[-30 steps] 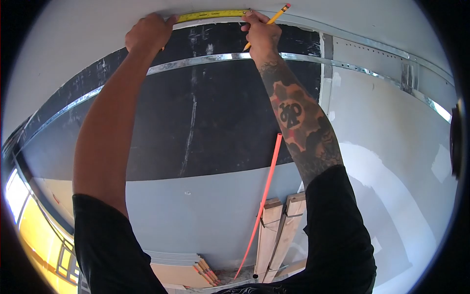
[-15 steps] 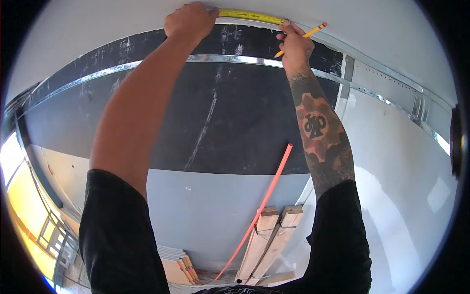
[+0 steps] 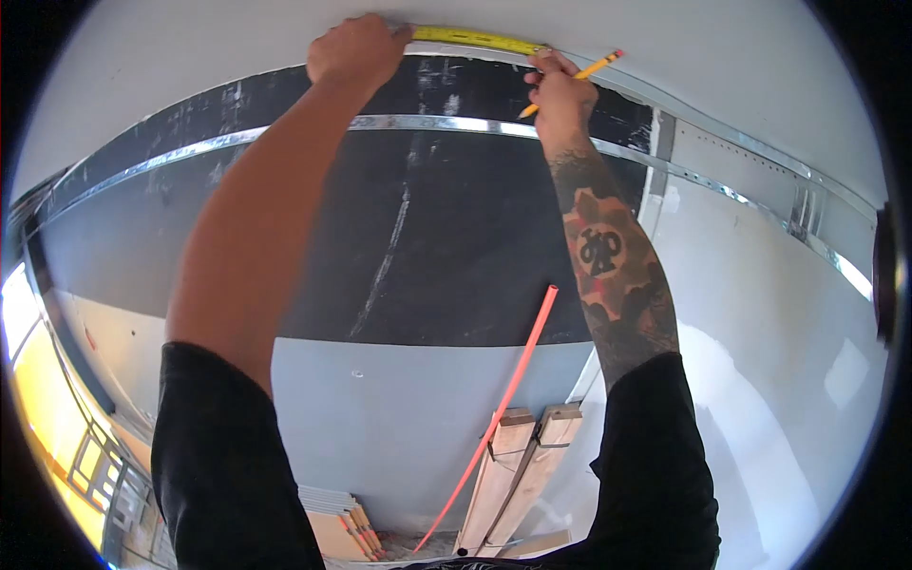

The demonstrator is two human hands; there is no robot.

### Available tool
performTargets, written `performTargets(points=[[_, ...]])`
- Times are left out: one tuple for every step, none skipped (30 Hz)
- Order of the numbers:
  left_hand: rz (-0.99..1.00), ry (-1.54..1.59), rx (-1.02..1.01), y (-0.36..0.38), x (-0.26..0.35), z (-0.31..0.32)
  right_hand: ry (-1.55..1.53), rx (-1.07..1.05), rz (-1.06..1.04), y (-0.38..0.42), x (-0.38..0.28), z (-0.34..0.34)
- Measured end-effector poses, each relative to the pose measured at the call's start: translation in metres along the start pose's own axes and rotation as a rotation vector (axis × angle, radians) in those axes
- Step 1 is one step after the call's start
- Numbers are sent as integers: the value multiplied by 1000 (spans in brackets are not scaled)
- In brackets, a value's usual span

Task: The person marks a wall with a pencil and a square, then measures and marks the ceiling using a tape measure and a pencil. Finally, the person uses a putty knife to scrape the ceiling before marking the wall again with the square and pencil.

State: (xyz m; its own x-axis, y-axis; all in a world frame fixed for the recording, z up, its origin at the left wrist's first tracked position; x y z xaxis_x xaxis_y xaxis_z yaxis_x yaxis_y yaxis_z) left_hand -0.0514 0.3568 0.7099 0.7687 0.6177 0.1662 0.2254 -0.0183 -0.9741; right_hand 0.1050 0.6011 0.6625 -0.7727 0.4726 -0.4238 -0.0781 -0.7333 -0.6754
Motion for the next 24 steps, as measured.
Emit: performTargets(points=[[-3,-2,-56,1,0,-1,-31,-28,-3,0,0,1],[-7,-7,-113,2,1,-1,-29,-12,-12,0,-1,-2],[6,1,-114,2,3,1,-34,-25,-12,1,-2,-2],[3,-14,-94,2,2,0,-39,-42,-9,3,-3,0],[-2,-31,-74,2,2,1,-28,-32,-4,5,-4,0],[4,-29,-74,4,5,-4,-29,-26,-6,5,-6,-1],[-4,-31,-99,6,6,-8,-30,-38,5,5,-6,-1],[-12,-34,-124,7,7,-10,-31,-51,16,6,-6,-1],[-7,-33,-124,6,7,-7,-32,-46,15,7,-6,-1],[-11,-42,-98,5,6,-6,-32,-49,16,7,-7,-1],[-16,-51,-71,4,4,-5,-33,-52,18,8,-7,-1],[-12,-50,-71,3,5,-6,-34,-48,17,8,-8,-1],[-12,-63,-74,4,5,-6,-36,-51,15,8,-9,-1],[-12,-76,-77,4,6,-6,-38,-54,12,8,-9,-1],[-7,-74,-78,4,6,-7,-38,-49,11,7,-9,-2],[-12,-70,-70,5,7,-8,-33,-69,16,5,-8,-1],[-18,-65,-63,6,6,-9,-28,-90,21,5,-6,0],[-16,-66,-65,5,6,-9,-27,-88,22,5,-5,0],[-17,-67,-77,4,6,-9,-43,-77,14,5,-6,0],[-18,-69,-88,3,6,-8,-59,-66,6,5,-7,0],[-17,-70,-86,2,6,-7,-61,-66,5,4,-8,0],[-14,-77,-71,1,5,-5,-45,-61,-3,4,-9,0],[-11,-87,-58,0,3,-4,-27,-56,-8,6,-9,-1],[-15,-37,-102,0,0,-3,-30,-61,-6,7,-9,2]])
Point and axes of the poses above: each hand's wrist, its own y-axis away from the middle knuckle, its own z-axis out of the palm, x = y × z, the point moved 8 cm from there along -y, towards the middle knuckle, and after that the axes turned 9 degrees about x, right-handed, at the moved point
